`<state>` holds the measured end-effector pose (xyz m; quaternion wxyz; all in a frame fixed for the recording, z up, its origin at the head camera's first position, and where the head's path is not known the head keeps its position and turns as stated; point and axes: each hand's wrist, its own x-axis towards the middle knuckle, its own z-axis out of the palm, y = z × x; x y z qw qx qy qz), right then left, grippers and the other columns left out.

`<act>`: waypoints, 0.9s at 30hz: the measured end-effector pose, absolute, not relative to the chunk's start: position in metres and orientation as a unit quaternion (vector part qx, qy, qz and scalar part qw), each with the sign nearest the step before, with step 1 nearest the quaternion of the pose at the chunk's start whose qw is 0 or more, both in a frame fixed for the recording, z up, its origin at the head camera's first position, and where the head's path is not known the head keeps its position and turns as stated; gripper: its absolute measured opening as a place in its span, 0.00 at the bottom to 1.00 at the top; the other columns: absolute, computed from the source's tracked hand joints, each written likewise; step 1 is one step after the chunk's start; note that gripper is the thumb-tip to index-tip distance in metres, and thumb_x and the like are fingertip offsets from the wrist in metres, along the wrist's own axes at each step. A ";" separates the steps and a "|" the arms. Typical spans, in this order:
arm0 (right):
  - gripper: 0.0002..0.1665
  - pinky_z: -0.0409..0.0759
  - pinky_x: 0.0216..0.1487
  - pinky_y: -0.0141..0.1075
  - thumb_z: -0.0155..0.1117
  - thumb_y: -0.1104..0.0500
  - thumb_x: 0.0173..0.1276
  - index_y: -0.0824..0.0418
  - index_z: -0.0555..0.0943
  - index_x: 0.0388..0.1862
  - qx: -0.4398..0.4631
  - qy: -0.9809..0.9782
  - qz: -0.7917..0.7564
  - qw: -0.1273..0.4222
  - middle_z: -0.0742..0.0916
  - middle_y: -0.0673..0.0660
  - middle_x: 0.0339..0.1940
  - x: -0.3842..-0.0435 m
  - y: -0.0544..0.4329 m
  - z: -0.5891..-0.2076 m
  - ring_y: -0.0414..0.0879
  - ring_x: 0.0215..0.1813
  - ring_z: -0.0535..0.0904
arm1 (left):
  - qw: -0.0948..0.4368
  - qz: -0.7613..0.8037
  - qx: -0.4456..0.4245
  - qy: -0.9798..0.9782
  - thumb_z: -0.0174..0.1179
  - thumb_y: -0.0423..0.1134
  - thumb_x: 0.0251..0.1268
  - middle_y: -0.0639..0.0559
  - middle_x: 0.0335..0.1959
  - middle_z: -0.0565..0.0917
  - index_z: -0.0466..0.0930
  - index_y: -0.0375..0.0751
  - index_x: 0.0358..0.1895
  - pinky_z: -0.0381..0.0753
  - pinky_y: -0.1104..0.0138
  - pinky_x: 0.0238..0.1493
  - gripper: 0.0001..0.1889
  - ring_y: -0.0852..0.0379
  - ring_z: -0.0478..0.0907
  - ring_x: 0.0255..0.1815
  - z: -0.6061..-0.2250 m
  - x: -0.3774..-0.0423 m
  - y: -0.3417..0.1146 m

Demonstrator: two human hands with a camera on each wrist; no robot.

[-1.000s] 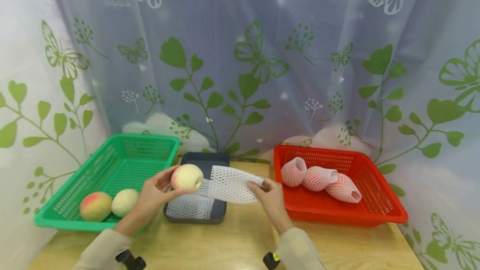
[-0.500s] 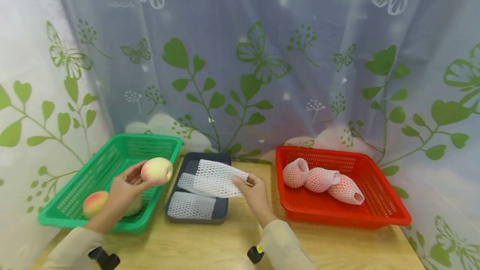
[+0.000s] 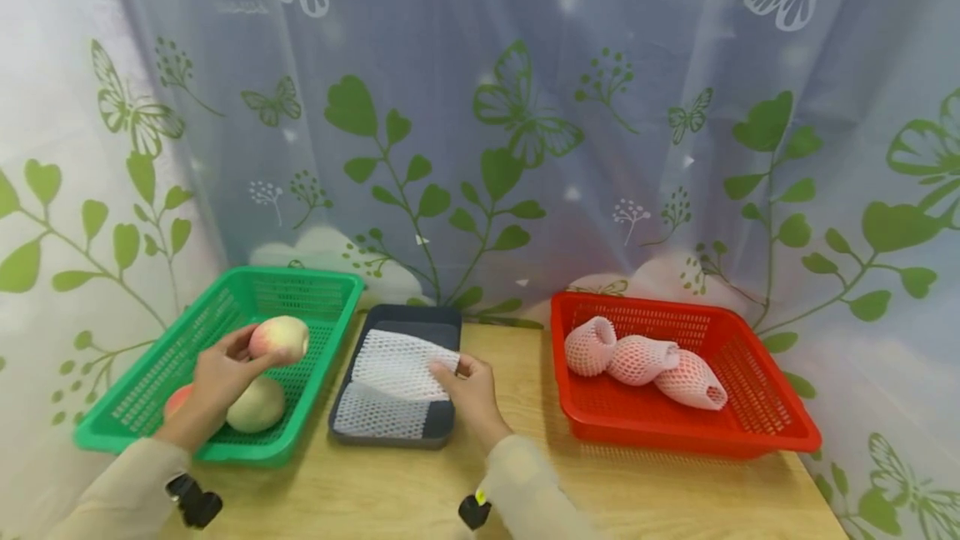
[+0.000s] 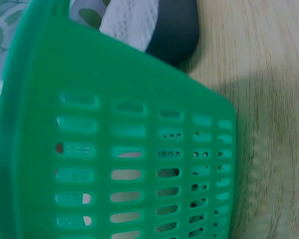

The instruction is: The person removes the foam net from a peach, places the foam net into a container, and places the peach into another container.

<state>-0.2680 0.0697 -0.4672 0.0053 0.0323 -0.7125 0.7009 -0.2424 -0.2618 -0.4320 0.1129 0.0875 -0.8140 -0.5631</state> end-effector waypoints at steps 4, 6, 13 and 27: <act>0.18 0.73 0.28 0.28 0.67 0.60 0.64 0.72 0.81 0.47 0.027 -0.710 0.704 -0.011 0.83 0.49 0.30 -0.269 0.055 -0.477 0.37 0.29 0.74 | 0.108 -0.538 0.100 -0.830 0.69 0.52 0.55 0.34 0.66 0.70 0.61 0.32 0.70 0.76 0.79 0.44 0.44 0.42 0.70 0.64 -0.437 -0.249 -0.266; 0.17 0.72 0.26 0.28 0.67 0.62 0.64 0.73 0.81 0.46 0.028 -0.708 0.706 -0.015 0.83 0.49 0.28 -0.270 0.049 -0.482 0.37 0.28 0.74 | 0.103 -0.511 0.101 -0.847 0.69 0.54 0.55 0.33 0.65 0.70 0.61 0.31 0.70 0.79 0.69 0.49 0.45 0.41 0.71 0.63 -0.440 -0.251 -0.268; 0.13 0.73 0.29 0.30 0.67 0.63 0.63 0.73 0.80 0.41 0.025 -0.730 0.683 -0.017 0.81 0.52 0.28 -0.270 0.036 -0.493 0.39 0.29 0.73 | 0.098 -0.438 0.092 -0.889 0.68 0.55 0.56 0.29 0.63 0.71 0.62 0.28 0.69 0.78 0.49 0.52 0.45 0.36 0.73 0.58 -0.451 -0.258 -0.274; 0.26 0.60 0.24 0.32 0.69 0.64 0.59 0.56 0.60 0.15 0.012 -0.822 0.567 0.053 0.63 0.49 0.16 -0.278 0.022 -0.513 0.42 0.22 0.59 | 0.100 -0.374 0.058 -0.920 0.70 0.53 0.52 0.28 0.56 0.75 0.66 0.27 0.65 0.76 0.46 0.47 0.43 0.34 0.73 0.52 -0.463 -0.262 -0.274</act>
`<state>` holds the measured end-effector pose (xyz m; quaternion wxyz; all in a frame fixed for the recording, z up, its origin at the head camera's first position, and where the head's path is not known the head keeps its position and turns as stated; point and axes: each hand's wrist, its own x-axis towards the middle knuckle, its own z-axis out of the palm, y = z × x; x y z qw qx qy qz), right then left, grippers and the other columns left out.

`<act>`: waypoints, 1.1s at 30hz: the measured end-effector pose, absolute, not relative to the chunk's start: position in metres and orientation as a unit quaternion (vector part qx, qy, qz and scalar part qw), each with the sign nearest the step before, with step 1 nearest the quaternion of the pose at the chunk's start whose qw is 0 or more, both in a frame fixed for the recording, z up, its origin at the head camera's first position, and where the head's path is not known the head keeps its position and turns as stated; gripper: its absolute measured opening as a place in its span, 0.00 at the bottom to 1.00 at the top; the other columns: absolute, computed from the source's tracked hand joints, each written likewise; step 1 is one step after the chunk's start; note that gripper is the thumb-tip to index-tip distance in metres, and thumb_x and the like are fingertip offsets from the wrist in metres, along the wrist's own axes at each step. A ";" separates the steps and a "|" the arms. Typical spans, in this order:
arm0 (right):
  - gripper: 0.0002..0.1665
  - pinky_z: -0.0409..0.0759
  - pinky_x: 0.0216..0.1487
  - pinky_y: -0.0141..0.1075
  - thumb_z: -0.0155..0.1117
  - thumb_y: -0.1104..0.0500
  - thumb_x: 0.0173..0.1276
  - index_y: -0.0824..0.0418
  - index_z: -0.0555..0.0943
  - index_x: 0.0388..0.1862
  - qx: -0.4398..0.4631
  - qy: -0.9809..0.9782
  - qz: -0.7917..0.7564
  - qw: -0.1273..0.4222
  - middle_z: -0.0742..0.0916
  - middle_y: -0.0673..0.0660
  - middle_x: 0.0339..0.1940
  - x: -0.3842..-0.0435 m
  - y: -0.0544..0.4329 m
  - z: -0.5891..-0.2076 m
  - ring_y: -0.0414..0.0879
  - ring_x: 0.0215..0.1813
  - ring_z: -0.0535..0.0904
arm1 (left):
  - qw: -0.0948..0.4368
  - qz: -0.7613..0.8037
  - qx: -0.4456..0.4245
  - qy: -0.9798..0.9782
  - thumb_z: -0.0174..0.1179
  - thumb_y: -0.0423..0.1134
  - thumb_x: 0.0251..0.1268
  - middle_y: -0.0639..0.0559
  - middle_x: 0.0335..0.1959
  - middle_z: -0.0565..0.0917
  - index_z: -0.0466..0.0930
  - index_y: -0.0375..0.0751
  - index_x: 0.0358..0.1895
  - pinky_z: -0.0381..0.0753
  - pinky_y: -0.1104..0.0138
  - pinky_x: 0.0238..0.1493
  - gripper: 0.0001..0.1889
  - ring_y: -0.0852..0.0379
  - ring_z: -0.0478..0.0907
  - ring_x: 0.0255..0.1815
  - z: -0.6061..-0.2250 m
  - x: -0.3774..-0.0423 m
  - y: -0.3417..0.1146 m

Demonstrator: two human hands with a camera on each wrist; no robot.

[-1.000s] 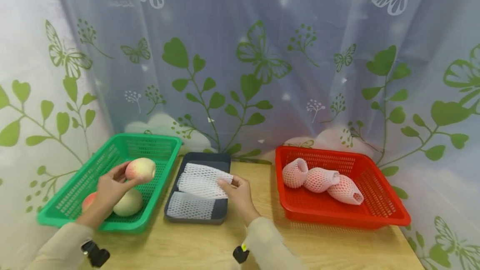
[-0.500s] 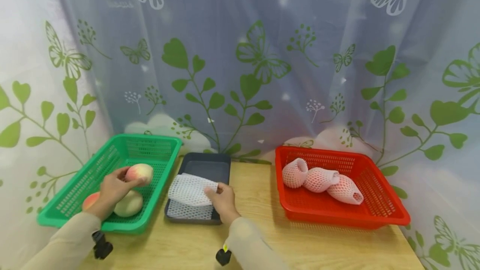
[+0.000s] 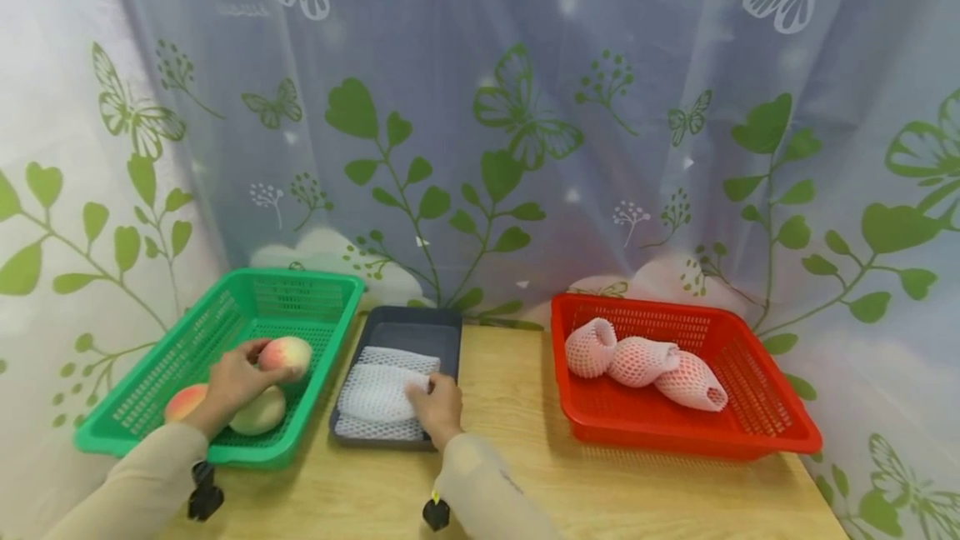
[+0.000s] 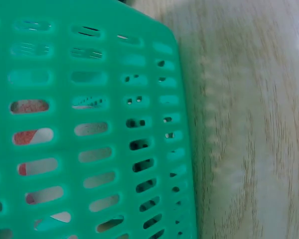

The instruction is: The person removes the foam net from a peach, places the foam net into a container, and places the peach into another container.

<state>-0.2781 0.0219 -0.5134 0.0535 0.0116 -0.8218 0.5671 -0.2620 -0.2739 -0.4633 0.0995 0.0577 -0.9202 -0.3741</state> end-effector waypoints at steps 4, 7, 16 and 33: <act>0.25 0.59 0.22 0.32 0.70 0.63 0.57 0.58 0.62 0.14 0.002 -0.841 0.537 0.062 0.63 0.49 0.15 -0.277 0.020 -0.513 0.42 0.21 0.59 | 0.090 -0.367 0.044 -0.925 0.71 0.53 0.51 0.28 0.54 0.77 0.67 0.26 0.64 0.77 0.47 0.46 0.43 0.34 0.75 0.50 -0.465 -0.262 -0.272; 0.15 0.60 0.21 0.32 0.71 0.63 0.55 0.64 0.74 0.18 -0.005 -0.862 0.501 0.077 0.67 0.49 0.15 -0.277 0.018 -0.513 0.42 0.21 0.61 | 0.078 -0.357 0.039 -0.930 0.71 0.53 0.50 0.27 0.53 0.77 0.68 0.24 0.62 0.78 0.47 0.44 0.43 0.34 0.76 0.49 -0.465 -0.261 -0.272; 0.17 0.80 0.32 0.44 0.73 0.63 0.53 0.68 0.85 0.42 -0.021 -0.886 0.453 0.093 0.87 0.63 0.37 -0.275 0.014 -0.511 0.55 0.37 0.82 | 0.040 -0.320 0.016 -0.947 0.71 0.53 0.50 0.28 0.48 0.80 0.74 0.23 0.56 0.79 0.50 0.40 0.39 0.36 0.78 0.43 -0.464 -0.260 -0.272; 0.17 0.82 0.37 0.49 0.72 0.62 0.54 0.69 0.85 0.43 0.000 -0.886 0.452 0.100 0.87 0.65 0.40 -0.274 0.014 -0.513 0.62 0.42 0.83 | 0.030 -0.338 0.005 -0.941 0.69 0.54 0.53 0.24 0.53 0.77 0.72 0.21 0.58 0.78 0.47 0.48 0.40 0.30 0.75 0.51 -0.464 -0.257 -0.275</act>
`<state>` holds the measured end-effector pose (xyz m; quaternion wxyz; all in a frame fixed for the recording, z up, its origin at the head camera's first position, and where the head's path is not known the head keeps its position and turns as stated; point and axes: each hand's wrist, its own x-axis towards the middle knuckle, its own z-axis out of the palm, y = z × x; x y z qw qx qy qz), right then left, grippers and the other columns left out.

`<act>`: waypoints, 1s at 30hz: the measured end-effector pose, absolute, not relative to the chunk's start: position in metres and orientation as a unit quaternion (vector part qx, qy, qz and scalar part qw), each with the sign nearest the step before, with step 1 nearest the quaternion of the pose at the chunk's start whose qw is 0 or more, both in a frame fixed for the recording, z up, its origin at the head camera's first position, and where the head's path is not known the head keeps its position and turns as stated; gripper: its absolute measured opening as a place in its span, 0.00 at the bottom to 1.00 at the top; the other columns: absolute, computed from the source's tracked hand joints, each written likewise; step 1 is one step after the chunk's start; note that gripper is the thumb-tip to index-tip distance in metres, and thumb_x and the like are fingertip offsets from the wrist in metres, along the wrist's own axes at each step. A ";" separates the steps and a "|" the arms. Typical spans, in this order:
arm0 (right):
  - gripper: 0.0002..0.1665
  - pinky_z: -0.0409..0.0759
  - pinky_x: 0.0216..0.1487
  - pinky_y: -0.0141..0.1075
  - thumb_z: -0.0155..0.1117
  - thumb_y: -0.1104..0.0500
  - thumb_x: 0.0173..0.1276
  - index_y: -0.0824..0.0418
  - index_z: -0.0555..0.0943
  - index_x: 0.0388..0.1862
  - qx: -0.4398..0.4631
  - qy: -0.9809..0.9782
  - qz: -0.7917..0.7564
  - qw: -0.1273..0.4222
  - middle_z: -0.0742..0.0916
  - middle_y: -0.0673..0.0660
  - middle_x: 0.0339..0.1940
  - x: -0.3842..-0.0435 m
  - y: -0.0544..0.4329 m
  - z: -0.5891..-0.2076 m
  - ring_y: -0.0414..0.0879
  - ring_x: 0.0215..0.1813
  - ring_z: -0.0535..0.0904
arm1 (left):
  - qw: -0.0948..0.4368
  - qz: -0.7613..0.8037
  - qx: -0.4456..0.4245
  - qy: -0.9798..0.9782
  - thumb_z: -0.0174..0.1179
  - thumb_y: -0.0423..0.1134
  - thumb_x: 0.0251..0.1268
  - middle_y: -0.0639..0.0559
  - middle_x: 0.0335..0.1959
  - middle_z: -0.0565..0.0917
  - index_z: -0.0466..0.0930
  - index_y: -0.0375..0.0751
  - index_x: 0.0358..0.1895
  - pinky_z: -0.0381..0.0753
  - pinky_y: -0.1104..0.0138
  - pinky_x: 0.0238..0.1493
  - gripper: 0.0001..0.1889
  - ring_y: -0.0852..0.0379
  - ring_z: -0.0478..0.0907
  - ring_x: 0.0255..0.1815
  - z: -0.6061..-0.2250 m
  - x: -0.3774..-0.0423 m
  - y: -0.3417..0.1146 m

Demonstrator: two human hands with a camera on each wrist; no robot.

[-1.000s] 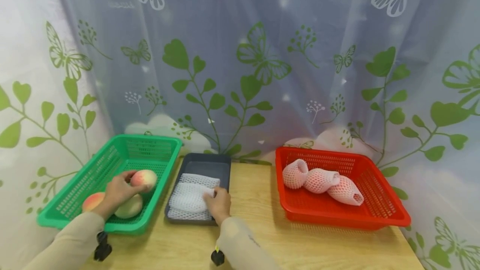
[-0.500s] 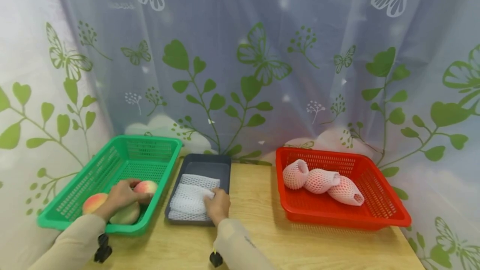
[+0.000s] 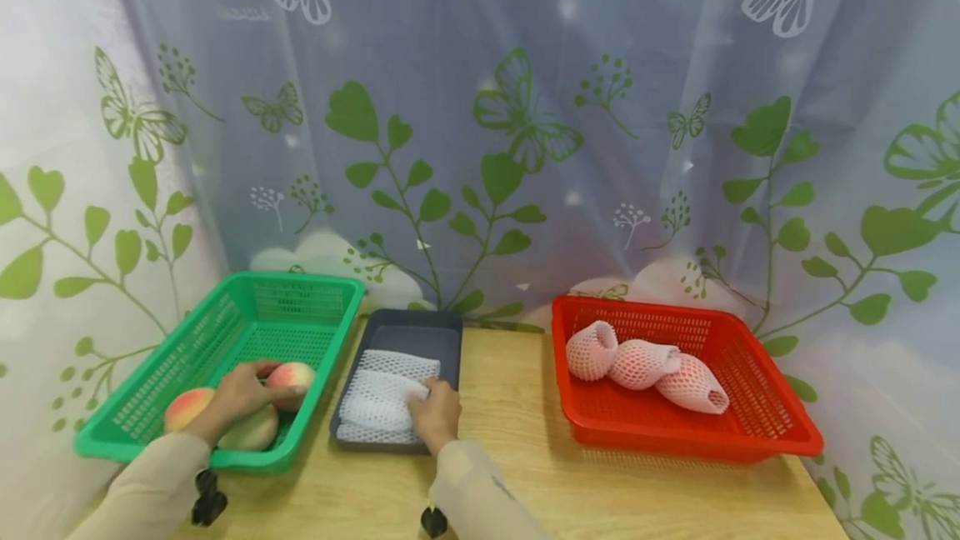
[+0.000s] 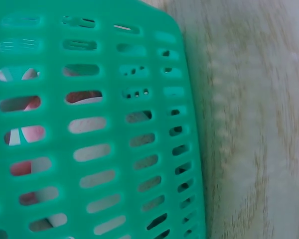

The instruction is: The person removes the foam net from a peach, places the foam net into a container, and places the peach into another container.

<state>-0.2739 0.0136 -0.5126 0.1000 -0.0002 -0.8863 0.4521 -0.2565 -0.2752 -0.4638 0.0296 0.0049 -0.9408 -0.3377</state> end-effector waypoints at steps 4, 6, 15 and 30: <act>0.16 0.81 0.34 0.46 0.72 0.62 0.54 0.69 0.85 0.42 0.010 -0.886 0.452 0.102 0.87 0.65 0.40 -0.272 0.016 -0.511 0.59 0.40 0.83 | 0.028 -0.349 0.011 -0.937 0.70 0.55 0.52 0.25 0.53 0.77 0.72 0.21 0.58 0.78 0.48 0.48 0.41 0.31 0.75 0.52 -0.466 -0.258 -0.274; 0.17 0.81 0.34 0.46 0.71 0.62 0.55 0.69 0.85 0.43 0.012 -0.886 0.454 0.094 0.87 0.65 0.41 -0.272 0.016 -0.509 0.59 0.40 0.83 | 0.029 -0.354 0.010 -0.935 0.70 0.55 0.53 0.25 0.52 0.78 0.73 0.21 0.57 0.78 0.48 0.48 0.40 0.31 0.75 0.52 -0.467 -0.258 -0.274; 0.22 0.82 0.43 0.51 0.71 0.60 0.56 0.69 0.83 0.49 0.023 -0.889 0.451 0.073 0.86 0.66 0.47 -0.271 0.018 -0.502 0.63 0.48 0.82 | 0.025 -0.378 0.006 -0.926 0.66 0.53 0.59 0.25 0.54 0.76 0.71 0.20 0.59 0.79 0.49 0.48 0.38 0.32 0.75 0.53 -0.465 -0.257 -0.276; 0.24 0.80 0.51 0.49 0.75 0.57 0.55 0.65 0.83 0.49 0.065 -0.874 0.471 0.102 0.87 0.61 0.46 -0.268 0.024 -0.485 0.58 0.51 0.81 | 0.036 -0.376 0.007 -0.926 0.65 0.53 0.60 0.27 0.57 0.75 0.70 0.21 0.60 0.79 0.50 0.48 0.38 0.33 0.75 0.55 -0.463 -0.258 -0.275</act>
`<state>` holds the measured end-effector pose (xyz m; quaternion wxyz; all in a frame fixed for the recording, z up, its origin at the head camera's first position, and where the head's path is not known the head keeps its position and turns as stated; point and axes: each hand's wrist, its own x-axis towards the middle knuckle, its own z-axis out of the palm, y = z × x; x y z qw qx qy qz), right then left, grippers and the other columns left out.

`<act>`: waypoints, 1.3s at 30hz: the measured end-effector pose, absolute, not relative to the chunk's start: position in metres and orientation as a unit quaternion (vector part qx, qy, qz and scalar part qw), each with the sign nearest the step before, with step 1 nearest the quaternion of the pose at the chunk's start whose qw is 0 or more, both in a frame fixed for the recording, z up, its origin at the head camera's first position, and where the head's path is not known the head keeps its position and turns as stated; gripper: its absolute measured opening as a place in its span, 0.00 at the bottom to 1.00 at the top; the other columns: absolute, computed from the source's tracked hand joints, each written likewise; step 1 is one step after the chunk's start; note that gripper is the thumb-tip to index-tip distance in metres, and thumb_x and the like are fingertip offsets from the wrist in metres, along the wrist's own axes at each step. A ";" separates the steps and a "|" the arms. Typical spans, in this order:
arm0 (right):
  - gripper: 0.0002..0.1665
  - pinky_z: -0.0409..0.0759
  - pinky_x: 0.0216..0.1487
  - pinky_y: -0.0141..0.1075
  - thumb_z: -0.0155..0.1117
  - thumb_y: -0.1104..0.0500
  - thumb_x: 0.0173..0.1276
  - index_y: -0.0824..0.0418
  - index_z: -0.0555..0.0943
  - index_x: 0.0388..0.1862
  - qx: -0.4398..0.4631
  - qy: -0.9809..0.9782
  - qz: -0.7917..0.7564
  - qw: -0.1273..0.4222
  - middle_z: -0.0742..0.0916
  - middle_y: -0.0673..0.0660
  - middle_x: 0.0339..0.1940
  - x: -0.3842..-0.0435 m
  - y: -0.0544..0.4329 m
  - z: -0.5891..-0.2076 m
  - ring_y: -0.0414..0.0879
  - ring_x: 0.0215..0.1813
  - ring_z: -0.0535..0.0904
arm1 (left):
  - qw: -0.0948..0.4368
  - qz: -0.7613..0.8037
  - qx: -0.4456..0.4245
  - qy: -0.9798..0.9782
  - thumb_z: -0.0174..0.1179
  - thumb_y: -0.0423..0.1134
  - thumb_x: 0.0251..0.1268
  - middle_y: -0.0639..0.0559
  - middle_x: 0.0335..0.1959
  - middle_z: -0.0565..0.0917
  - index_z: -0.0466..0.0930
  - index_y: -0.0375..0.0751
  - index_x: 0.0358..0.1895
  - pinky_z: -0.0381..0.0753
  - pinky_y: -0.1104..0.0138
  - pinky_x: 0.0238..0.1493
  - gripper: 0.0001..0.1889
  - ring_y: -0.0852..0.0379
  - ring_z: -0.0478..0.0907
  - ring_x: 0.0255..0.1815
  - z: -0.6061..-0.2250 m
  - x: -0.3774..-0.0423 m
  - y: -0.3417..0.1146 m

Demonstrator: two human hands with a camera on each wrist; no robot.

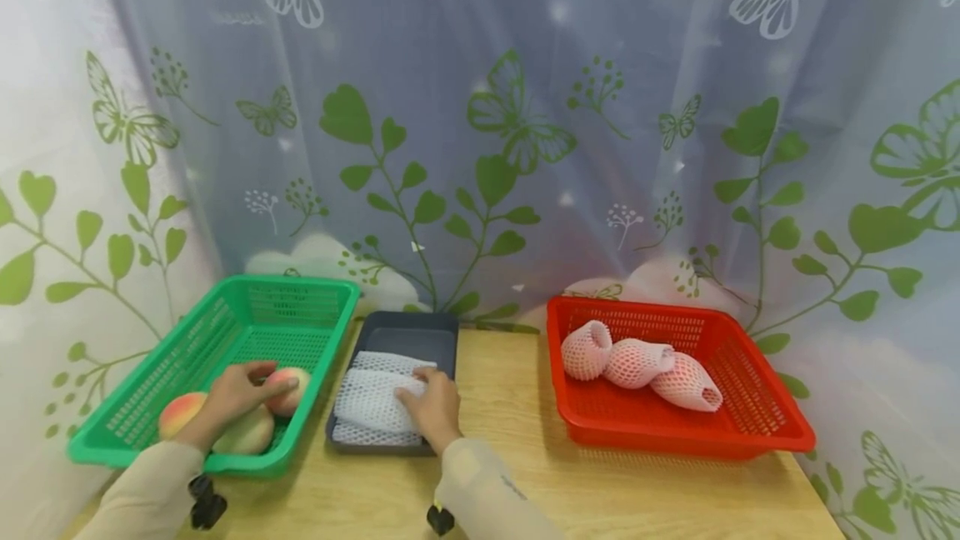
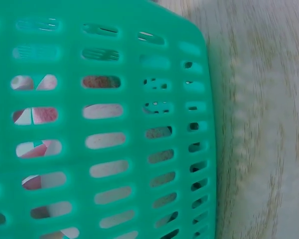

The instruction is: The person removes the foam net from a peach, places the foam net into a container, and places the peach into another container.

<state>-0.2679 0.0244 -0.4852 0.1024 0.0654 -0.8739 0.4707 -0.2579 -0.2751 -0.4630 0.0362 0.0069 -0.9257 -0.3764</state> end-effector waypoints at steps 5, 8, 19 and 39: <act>0.24 0.80 0.50 0.48 0.73 0.56 0.58 0.66 0.81 0.51 0.080 -0.859 0.497 0.092 0.86 0.61 0.45 -0.266 0.031 -0.474 0.57 0.49 0.81 | 0.053 -0.374 0.007 -0.926 0.64 0.53 0.61 0.27 0.60 0.73 0.69 0.22 0.62 0.75 0.46 0.54 0.38 0.31 0.71 0.59 -0.458 -0.255 -0.273; 0.24 0.80 0.51 0.49 0.71 0.56 0.60 0.65 0.80 0.53 0.084 -0.853 0.508 0.079 0.85 0.62 0.48 -0.266 0.037 -0.467 0.58 0.52 0.80 | 0.066 -0.373 0.007 -0.926 0.64 0.53 0.61 0.29 0.61 0.72 0.68 0.25 0.64 0.74 0.45 0.56 0.38 0.32 0.69 0.62 -0.454 -0.254 -0.269; 0.26 0.75 0.60 0.51 0.70 0.54 0.62 0.62 0.80 0.57 0.092 -0.846 0.517 0.094 0.83 0.60 0.56 -0.270 0.073 -0.437 0.58 0.61 0.76 | 0.063 -0.404 -0.013 -0.912 0.64 0.58 0.59 0.32 0.67 0.67 0.63 0.34 0.70 0.69 0.43 0.61 0.42 0.34 0.64 0.67 -0.432 -0.261 -0.237; 0.30 0.71 0.64 0.52 0.70 0.55 0.62 0.63 0.75 0.61 0.047 -0.856 0.502 0.115 0.80 0.64 0.60 -0.274 0.170 -0.406 0.59 0.64 0.73 | 0.044 -0.502 -0.106 -0.857 0.68 0.48 0.58 0.40 0.65 0.73 0.70 0.40 0.67 0.72 0.48 0.61 0.34 0.39 0.68 0.66 -0.410 -0.265 -0.131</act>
